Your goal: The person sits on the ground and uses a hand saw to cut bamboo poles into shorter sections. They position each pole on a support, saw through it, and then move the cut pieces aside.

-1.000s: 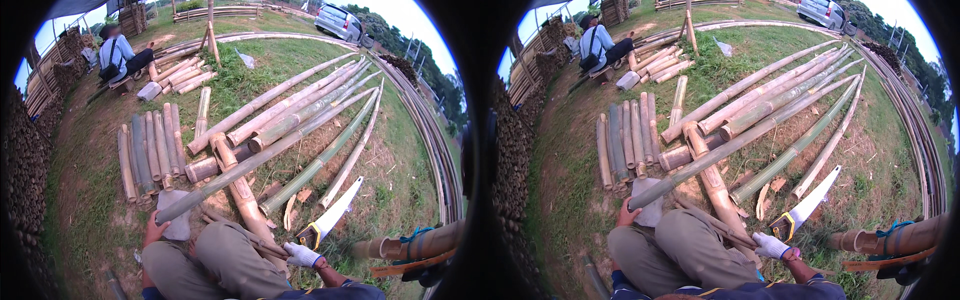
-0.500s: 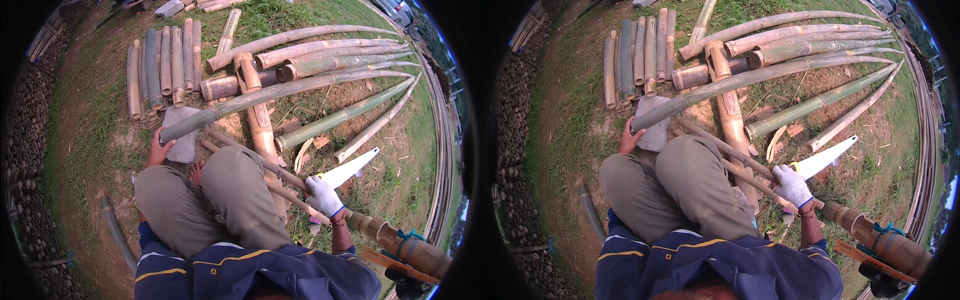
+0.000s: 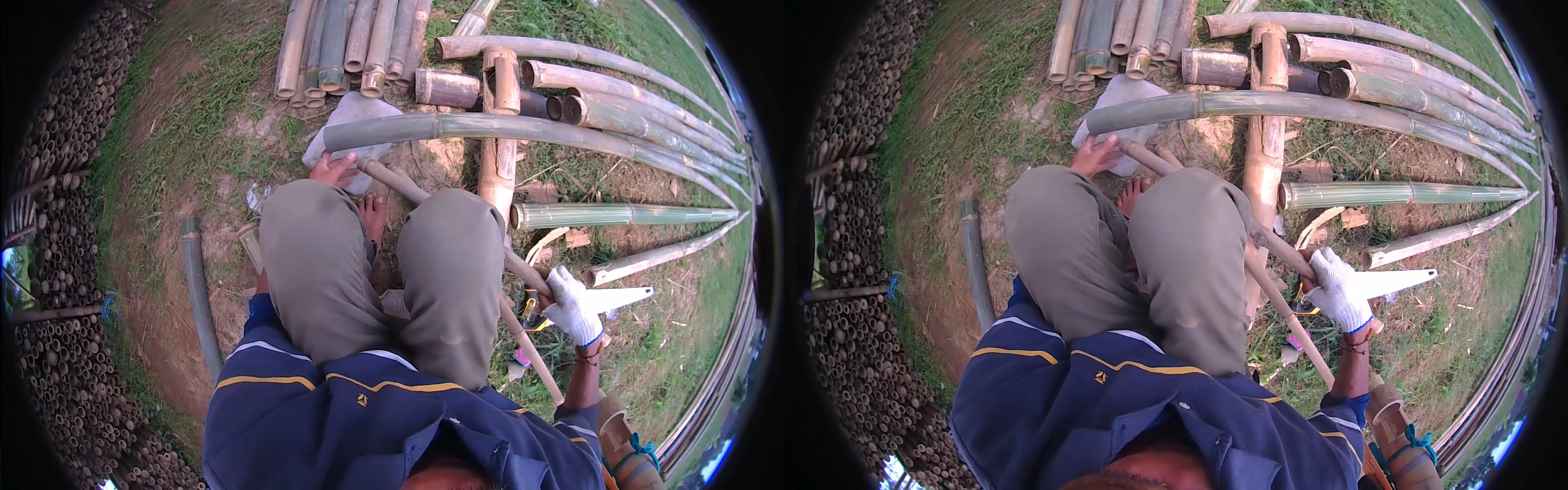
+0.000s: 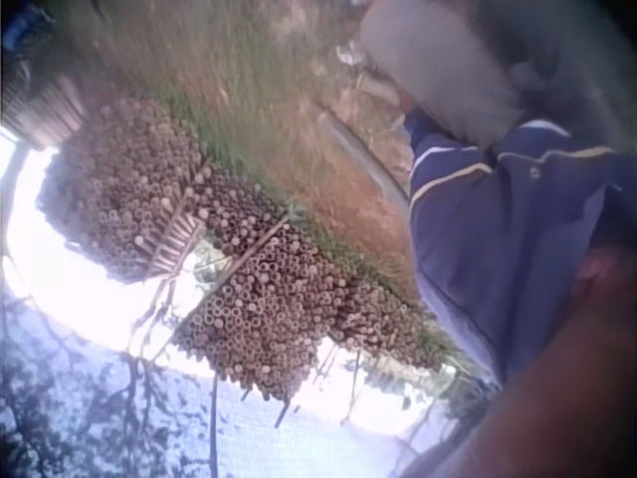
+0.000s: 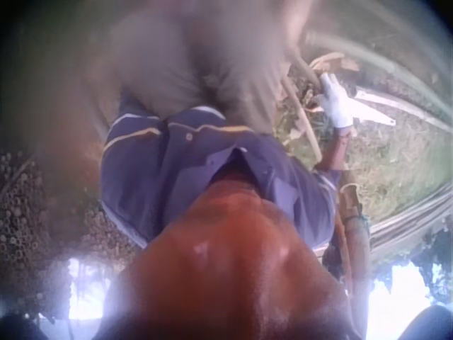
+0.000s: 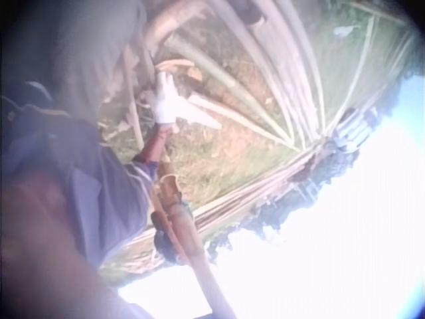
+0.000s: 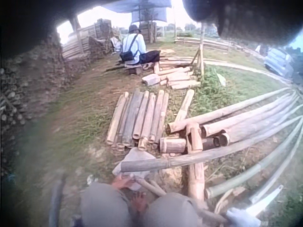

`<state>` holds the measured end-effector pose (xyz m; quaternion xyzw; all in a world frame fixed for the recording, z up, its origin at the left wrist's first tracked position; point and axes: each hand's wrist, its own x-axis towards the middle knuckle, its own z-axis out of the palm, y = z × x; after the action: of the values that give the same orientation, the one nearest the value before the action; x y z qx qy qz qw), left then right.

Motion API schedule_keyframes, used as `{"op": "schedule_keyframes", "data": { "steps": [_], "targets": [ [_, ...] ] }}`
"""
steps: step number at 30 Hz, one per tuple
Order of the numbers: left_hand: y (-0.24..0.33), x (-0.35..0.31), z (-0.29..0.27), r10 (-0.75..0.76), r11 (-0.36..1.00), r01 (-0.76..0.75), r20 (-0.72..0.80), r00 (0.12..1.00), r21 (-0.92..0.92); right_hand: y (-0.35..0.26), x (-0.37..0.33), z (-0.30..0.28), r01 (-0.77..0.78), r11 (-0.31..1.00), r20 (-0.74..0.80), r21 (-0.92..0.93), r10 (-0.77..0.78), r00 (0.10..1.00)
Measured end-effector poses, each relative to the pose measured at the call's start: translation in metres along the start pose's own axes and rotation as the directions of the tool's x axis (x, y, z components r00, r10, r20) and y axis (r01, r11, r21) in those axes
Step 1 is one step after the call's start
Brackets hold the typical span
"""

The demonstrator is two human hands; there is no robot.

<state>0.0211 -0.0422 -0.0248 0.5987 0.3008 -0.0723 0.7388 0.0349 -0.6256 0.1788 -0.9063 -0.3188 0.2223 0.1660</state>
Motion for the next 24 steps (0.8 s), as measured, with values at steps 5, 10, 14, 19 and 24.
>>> {"op": "schedule_keyframes", "data": {
  "steps": [5,10,14,19,24],
  "targets": [
    [-0.007,-0.013,-0.017,0.031,0.991,-0.041,-0.077,0.997,-0.128,-0.022,0.069,-0.012,0.163,0.978,-0.13,-0.133,-0.18,0.975],
    [-0.012,-0.019,-0.072,0.034,0.917,-0.187,-0.398,0.917,-0.352,-0.031,0.151,-0.03,0.248,0.882,-0.348,-0.4,-0.396,0.85],
    [0.007,0.003,-0.069,0.096,0.901,-0.235,-0.36,0.928,-0.365,-0.004,0.22,-0.022,0.106,0.833,-0.503,-0.543,-0.424,0.754],
    [0.024,0.012,-0.045,0.137,0.947,-0.212,-0.293,0.946,-0.241,0.059,0.254,0.003,-0.11,0.839,-0.634,-0.534,-0.311,0.708],
    [0.022,0.01,-0.052,0.169,0.945,-0.236,-0.279,0.945,-0.228,0.083,0.254,0.022,-0.201,0.904,-0.752,-0.377,-0.172,0.636]
  ]
}}
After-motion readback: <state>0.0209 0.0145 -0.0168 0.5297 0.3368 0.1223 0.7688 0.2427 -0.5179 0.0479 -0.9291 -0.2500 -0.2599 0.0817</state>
